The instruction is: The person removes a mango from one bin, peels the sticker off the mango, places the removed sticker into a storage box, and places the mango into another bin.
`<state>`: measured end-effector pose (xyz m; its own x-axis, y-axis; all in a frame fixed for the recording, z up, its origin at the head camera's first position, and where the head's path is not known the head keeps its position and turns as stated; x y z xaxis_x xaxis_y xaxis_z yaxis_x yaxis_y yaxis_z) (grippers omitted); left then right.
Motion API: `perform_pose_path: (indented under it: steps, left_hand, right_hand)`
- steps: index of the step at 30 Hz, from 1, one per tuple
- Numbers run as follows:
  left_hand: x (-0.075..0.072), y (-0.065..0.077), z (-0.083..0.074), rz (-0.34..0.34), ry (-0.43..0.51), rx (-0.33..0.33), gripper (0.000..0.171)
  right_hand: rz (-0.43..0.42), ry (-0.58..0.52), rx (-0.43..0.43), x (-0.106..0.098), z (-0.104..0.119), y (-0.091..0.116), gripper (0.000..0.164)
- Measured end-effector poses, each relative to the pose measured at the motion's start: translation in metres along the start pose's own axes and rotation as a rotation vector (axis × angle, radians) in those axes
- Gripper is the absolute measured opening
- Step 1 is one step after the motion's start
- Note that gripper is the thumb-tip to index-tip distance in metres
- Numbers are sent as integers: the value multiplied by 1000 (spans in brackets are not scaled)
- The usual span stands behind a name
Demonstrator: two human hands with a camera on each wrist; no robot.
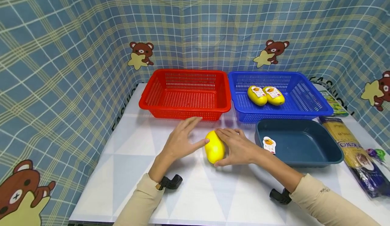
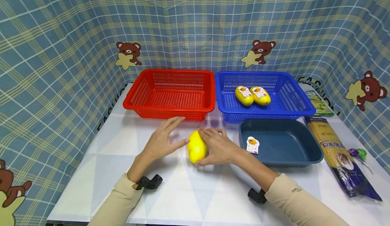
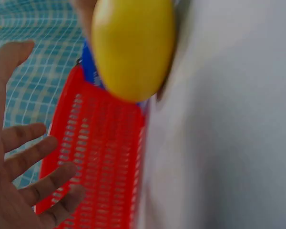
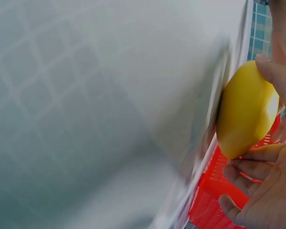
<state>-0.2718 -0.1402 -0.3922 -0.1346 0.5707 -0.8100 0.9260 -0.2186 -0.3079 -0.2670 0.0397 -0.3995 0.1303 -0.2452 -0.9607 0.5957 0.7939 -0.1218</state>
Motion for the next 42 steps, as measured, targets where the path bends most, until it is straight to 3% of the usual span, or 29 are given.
perform_pose_path:
  steps: [5, 9, 15, 25, 34, 42]
  left_hand:
    - [-44, -10, 19, -135, 175, -84, 73]
    - [-74, -17, 29, -212, 303, -104, 68]
    - [-98, -24, 47, -272, 301, -126, 63]
    - [-115, -20, 87, -389, 87, -234, 68]
    - [-123, -9, 126, -462, 85, -332, 70]
    - [-110, -9, 142, -455, 124, -343, 63]
  right_hand:
    - [-1, 6, -3, -1, 3, -1, 112]
    - [-6, 27, -1, 0, 4, 0, 112]
    - [-9, 32, 7, 1, 4, 1, 111]
    - [-16, 35, 9, 2, 5, 0, 113]
    - [-22, 60, -2, 2, 8, -2, 114]
    - [-51, 82, 5, -9, 8, -1, 115]
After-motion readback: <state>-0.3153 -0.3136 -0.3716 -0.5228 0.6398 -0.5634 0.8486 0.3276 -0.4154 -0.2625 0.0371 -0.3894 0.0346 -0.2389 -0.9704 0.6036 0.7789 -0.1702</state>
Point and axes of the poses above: each hand's wrist, its own y-axis away from the middle knuckle, its own x-axis out of the palm, z = x × y, the point moved 7 cm from there along -y, towards the middle knuckle, and after that the axes turned 8 degrees about -x, right-handed, at the moved point
